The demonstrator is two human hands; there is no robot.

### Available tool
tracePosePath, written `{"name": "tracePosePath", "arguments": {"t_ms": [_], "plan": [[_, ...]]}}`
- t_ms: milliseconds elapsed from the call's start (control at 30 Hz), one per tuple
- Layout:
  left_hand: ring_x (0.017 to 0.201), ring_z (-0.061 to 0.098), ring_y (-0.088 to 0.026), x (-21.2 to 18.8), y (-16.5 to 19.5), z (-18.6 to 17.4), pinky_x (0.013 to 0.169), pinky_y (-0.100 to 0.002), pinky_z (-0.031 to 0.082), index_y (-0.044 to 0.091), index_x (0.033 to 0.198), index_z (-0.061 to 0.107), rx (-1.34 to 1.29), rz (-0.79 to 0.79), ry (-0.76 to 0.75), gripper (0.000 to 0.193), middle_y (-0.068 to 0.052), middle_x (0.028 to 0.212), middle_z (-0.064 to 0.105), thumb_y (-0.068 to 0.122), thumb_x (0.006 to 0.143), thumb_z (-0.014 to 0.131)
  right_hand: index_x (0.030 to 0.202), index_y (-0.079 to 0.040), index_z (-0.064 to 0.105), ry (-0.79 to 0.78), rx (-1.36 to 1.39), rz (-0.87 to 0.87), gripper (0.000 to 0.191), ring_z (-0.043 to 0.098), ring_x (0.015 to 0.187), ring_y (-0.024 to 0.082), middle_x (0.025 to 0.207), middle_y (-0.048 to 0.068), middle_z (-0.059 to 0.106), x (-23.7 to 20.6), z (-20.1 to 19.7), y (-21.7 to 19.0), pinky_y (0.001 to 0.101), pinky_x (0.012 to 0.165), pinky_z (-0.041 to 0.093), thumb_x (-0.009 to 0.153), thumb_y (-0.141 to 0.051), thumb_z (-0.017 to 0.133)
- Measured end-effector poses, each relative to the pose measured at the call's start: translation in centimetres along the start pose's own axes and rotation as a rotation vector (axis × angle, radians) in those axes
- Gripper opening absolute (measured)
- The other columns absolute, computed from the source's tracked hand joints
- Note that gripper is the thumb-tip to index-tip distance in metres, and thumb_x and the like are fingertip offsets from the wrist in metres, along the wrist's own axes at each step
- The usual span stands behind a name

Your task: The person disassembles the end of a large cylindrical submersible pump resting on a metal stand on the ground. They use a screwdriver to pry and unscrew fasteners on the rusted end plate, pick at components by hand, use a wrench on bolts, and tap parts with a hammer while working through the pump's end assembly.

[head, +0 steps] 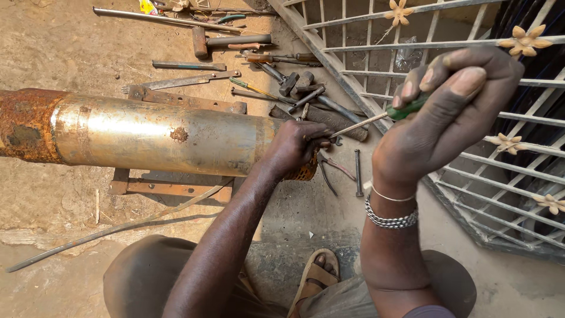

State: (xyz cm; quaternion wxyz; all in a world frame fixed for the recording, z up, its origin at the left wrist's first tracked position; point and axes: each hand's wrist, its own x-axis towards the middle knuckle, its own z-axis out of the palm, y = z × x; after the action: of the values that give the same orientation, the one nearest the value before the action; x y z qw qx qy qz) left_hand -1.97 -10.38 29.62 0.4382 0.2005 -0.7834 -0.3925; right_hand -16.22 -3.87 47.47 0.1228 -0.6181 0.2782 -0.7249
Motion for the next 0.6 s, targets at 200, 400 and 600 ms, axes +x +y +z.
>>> {"name": "tracePosePath", "arguments": {"t_ms": [200, 400, 600], "plan": [[0.089, 0.079, -0.026, 1.0, 3.0, -3.0, 0.079, -0.036, 0.061, 0.004, 0.106, 0.076, -0.024, -0.177, -0.157, 0.016, -0.015, 0.098, 0.079, 0.007, 0.091, 0.074, 0.082, -0.014, 0.05, -0.621, 0.934, 0.312, 0.044, 0.024, 0.036, 0.006, 0.051, -0.002, 0.039, 4.8, -0.7, 4.2, 0.0297, 0.036, 0.017, 0.112, -0.044, 0.046], [0.104, 0.075, -0.023, 2.9, 7.9, -3.1, 0.089, -0.036, 0.059, 0.0, 0.121, 0.066, -0.267, -0.109, -0.055, 0.022, -0.013, 0.108, 0.075, 0.0, 0.099, 0.061, 0.087, -0.016, 0.052, -0.781, 1.04, 0.473, 0.045, 0.026, 0.038, 0.005, 0.049, -0.008, 0.033, 6.6, -1.8, 5.1, 0.0289, 0.04, 0.021, 0.112, -0.052, 0.042], [0.078, 0.077, -0.02, 3.4, 7.8, -2.3, 0.072, -0.035, 0.059, 0.0, 0.099, 0.075, -0.069, -0.087, 0.054, 0.007, -0.012, 0.087, 0.077, 0.001, 0.094, 0.07, 0.115, -0.003, 0.048, -0.041, -0.04, 0.22, 0.043, 0.046, 0.067, 0.019, 0.087, 0.004, 0.051, 1.3, 2.8, -0.6, 0.0301, 0.06, 0.044, 0.123, -0.044, 0.056]]}}
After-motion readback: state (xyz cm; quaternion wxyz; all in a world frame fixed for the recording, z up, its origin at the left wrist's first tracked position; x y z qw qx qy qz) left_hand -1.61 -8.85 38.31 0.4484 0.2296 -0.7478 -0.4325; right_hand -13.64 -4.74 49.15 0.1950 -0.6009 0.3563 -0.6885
